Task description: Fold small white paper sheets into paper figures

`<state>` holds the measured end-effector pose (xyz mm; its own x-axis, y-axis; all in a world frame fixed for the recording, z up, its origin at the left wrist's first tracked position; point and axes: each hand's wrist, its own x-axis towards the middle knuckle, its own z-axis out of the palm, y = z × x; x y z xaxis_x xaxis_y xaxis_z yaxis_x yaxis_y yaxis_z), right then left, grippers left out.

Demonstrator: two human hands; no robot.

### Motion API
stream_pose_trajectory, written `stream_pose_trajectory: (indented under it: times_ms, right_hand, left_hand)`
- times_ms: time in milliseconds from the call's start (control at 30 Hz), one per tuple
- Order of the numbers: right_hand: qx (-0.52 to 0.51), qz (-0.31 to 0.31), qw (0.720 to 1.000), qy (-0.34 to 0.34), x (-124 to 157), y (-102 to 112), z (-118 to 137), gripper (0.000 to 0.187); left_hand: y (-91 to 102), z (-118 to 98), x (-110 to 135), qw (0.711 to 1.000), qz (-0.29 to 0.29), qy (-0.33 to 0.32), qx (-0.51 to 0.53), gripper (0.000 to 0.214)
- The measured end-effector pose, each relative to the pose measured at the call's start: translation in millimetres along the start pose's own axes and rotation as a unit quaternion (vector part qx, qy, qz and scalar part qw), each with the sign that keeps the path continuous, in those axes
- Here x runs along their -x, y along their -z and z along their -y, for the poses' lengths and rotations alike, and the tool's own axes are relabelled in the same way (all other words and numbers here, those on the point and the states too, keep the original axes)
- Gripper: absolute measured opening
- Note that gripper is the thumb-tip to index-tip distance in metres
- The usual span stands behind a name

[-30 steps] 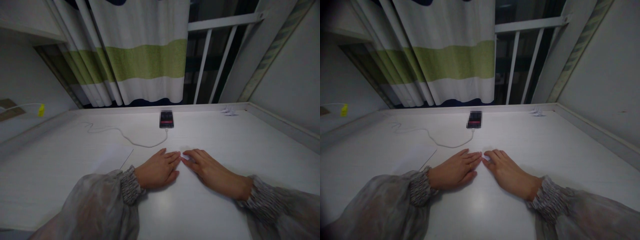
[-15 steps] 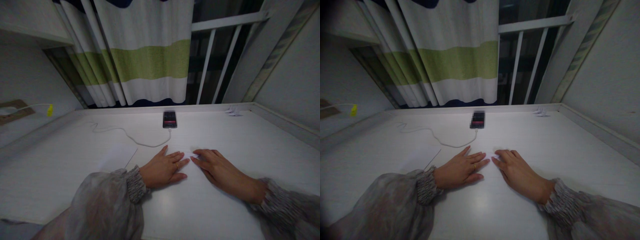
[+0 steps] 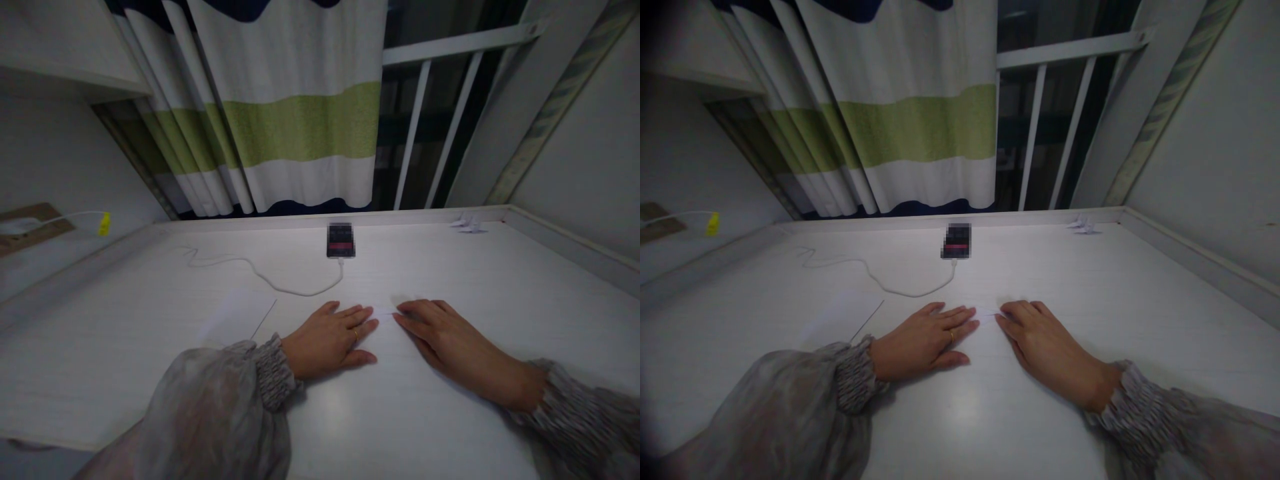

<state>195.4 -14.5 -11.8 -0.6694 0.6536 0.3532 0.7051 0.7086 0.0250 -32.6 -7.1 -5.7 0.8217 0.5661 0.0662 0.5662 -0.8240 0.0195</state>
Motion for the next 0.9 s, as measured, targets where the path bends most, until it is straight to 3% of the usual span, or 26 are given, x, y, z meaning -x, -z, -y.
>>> stream_pose_trajectory:
  times_ms: [167,367,567,700,900]
  right_hand:
    - [-0.035,-0.017,0.999,-0.013,1.7,-1.2,-5.3,0.025]
    - [-0.094,-0.091,0.991,-0.032,-2.2,-2.5,-5.9,0.031]
    - [-0.150,0.002,0.988,-0.029,-11.1,-2.9,-0.3,0.056]
    - [-0.112,0.049,0.993,0.004,-11.3,-4.3,-1.2,0.055]
    - [-0.067,0.052,0.996,0.035,-8.6,-7.8,-1.2,0.056]
  left_hand:
    - [-0.8,0.6,-1.2,1.000,-0.006,-0.005,0.002,0.056]
    - [-1.2,1.1,-3.2,1.000,-0.003,-0.003,0.003,0.057]
    - [-0.2,0.5,-3.7,1.000,-0.011,-0.007,-0.005,0.056]
    - [-0.5,-0.4,-4.2,1.000,-0.012,-0.006,-0.004,0.056]
    - [1.1,-2.6,-4.3,1.000,0.002,0.003,-0.002,0.055]
